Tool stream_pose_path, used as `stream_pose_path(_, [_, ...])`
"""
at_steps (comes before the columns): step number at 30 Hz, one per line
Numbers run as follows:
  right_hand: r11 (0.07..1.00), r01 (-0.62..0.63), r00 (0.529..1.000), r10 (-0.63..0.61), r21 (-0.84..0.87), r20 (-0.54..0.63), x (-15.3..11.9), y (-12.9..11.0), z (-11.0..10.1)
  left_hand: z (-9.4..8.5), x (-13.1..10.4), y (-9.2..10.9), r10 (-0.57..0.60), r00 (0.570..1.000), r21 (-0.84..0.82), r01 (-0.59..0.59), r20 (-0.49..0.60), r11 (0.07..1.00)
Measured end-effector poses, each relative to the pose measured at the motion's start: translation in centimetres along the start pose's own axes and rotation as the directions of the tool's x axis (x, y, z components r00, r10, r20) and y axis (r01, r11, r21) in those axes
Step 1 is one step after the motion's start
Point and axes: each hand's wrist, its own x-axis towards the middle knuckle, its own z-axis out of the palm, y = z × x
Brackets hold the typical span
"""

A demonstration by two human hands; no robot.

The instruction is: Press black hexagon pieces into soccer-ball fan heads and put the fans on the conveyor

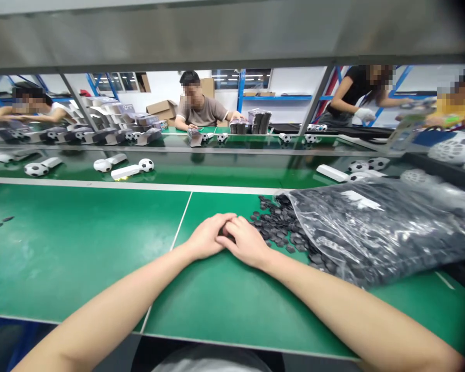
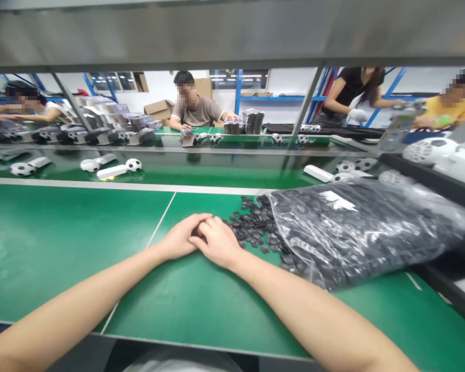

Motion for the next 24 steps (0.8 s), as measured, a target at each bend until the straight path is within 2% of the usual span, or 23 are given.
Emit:
stream_pose_path(4, [0.979,-0.094,0.993,0.080,-0.182,-0.087,0.0,2.9,-0.8,0.5,0.0,0.2,-0.106,0.993,0.081,0.109,-0.042,0.991])
stream_pose_path(7, [0.940,-0.287,0.955,0.266,-0.186,-0.131,0.0,6.3,-1.4,0.8,0.2,0.4,-0.115,0.992,0.111,0.119,-0.044,0.987])
stream_pose_path(10, [0.922,-0.346,0.934,0.321,-0.172,-0.153,0.2,8.5,-1.9,0.8,0.4,0.6,-0.101,0.995,0.158,0.104,-0.027,0.982])
stream_pose_path(13, [0.939,-0.307,0.948,0.289,-0.155,-0.131,0.1,8.4,-1.8,0.8,0.5,0.8,-0.078,0.997,0.199,0.076,0.005,0.977])
stream_pose_path(19, [0.971,-0.120,0.993,0.120,-0.209,-0.012,-0.2,5.6,-1.6,0.8,1.6,0.7,-0.031,0.995,0.287,0.001,0.099,0.958])
stream_pose_path(24, [0.958,-0.141,0.984,0.163,-0.251,0.067,0.2,5.5,-1.9,1.2,3.4,0.2,0.016,0.990,0.204,-0.045,0.138,0.978])
